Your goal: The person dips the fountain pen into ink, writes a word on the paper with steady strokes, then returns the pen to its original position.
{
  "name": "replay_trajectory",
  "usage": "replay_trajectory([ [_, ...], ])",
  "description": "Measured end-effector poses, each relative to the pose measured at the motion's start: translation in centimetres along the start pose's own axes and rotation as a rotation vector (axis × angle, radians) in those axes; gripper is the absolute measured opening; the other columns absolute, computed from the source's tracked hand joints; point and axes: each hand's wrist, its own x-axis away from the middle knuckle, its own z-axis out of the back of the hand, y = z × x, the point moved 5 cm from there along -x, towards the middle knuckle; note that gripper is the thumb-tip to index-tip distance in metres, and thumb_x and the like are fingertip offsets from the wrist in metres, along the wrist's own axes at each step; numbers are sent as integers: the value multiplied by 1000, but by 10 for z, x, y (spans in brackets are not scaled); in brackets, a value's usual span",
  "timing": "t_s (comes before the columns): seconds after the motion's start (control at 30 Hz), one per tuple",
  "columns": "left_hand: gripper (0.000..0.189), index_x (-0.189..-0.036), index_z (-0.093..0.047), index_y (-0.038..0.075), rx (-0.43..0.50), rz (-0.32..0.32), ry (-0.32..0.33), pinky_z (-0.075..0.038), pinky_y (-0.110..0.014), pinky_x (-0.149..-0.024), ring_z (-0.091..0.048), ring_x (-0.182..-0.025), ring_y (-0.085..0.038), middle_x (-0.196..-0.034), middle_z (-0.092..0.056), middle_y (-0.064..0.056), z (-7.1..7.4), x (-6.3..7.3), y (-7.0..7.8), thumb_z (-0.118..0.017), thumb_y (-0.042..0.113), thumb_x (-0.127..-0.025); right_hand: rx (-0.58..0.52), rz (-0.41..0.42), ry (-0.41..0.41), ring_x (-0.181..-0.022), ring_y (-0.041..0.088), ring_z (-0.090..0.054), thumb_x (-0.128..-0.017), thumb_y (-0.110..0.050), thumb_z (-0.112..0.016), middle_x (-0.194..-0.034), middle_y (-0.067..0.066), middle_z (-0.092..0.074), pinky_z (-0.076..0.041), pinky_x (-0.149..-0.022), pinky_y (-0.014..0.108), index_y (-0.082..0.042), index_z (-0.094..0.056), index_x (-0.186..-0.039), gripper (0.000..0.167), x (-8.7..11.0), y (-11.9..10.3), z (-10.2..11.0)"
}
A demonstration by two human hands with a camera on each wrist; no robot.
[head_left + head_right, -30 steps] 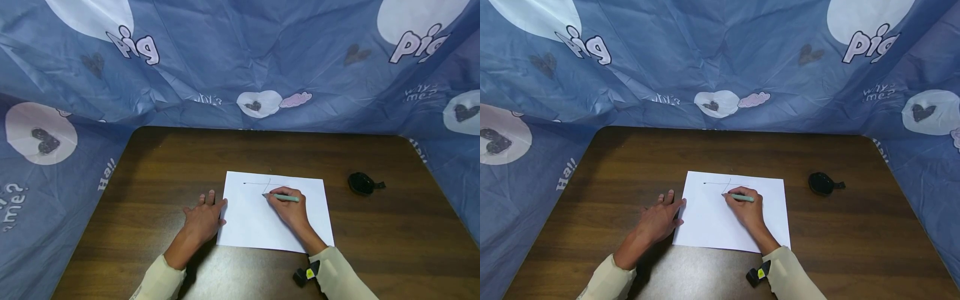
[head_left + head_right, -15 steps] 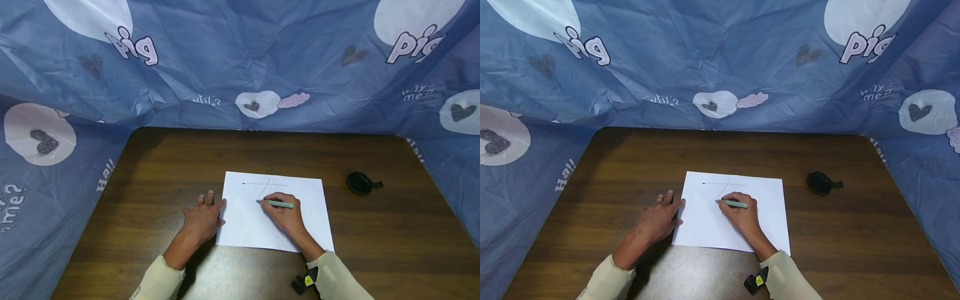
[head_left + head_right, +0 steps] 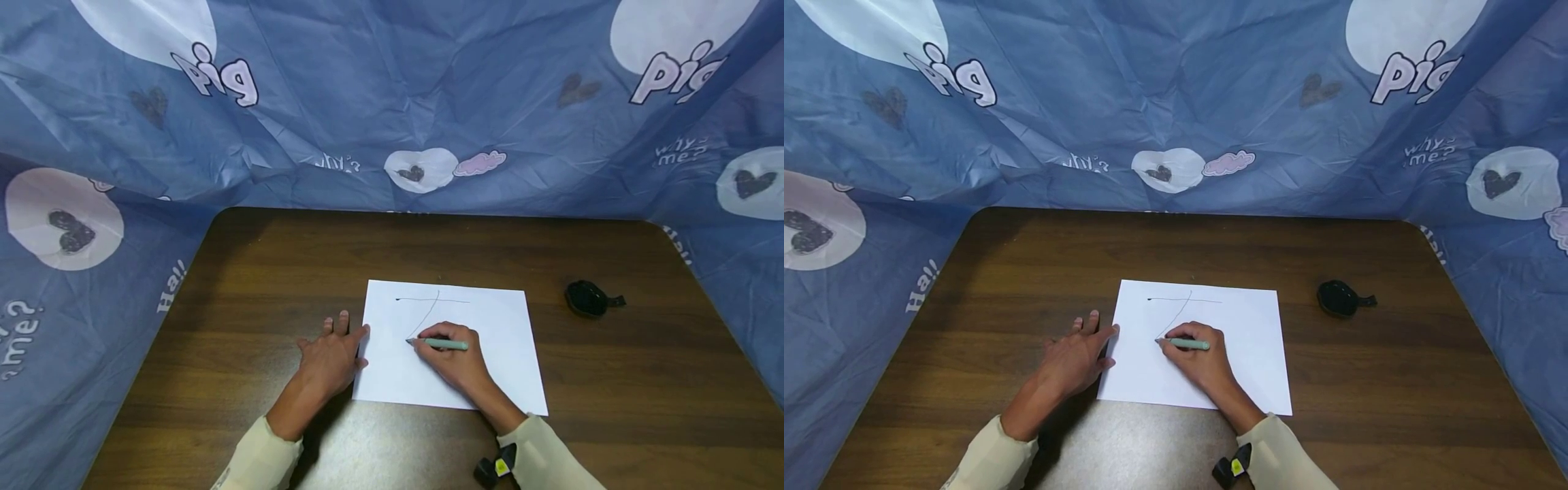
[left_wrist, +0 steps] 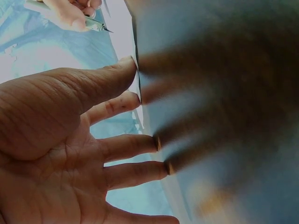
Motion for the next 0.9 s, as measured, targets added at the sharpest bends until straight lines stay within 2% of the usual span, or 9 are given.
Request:
replay_trajectory([
  [0.2,53,-138,-59,19,6,2,5,-37,-80,-83,-45,-133,-49,-149,-43,-27,0,0,1,-76,28,-89,7,80,-19,-66,5,-62,-77,-8,-85,-76,-9,-71,-49,-57,24,-12,-78,-80,8,2,-4,-4],
  [0.37,53,-138,-60,19,7,3,5,-37,-80,-83,-45,-132,-49,-149,-43,-27,0,0,1,-76,28,-88,9,122,-69,-64,4,-61,-78,-10,-85,-76,-10,-70,-49,-56,24,-12,-79,-82,8,4,-7,-9],
  [0.5,53,-138,-60,18,10,3,0,-37,-80,-83,-44,-133,-49,-149,-43,-27,-1,1,0,-76,28,-89,17,126,-95,-63,3,-62,-79,-13,-84,-76,-10,-70,-50,-56,24,-11,-79,-83,7,5,-7,-12],
  [0.9,53,-139,-59,18,10,10,-10,-36,-81,-85,-43,-134,-49,-150,-42,-26,-2,1,1,-75,29,-90,-2,132,-93,-63,4,-63,-79,-12,-85,-76,-9,-71,-51,-57,25,-10,-79,-84,8,6,-7,-12],
])
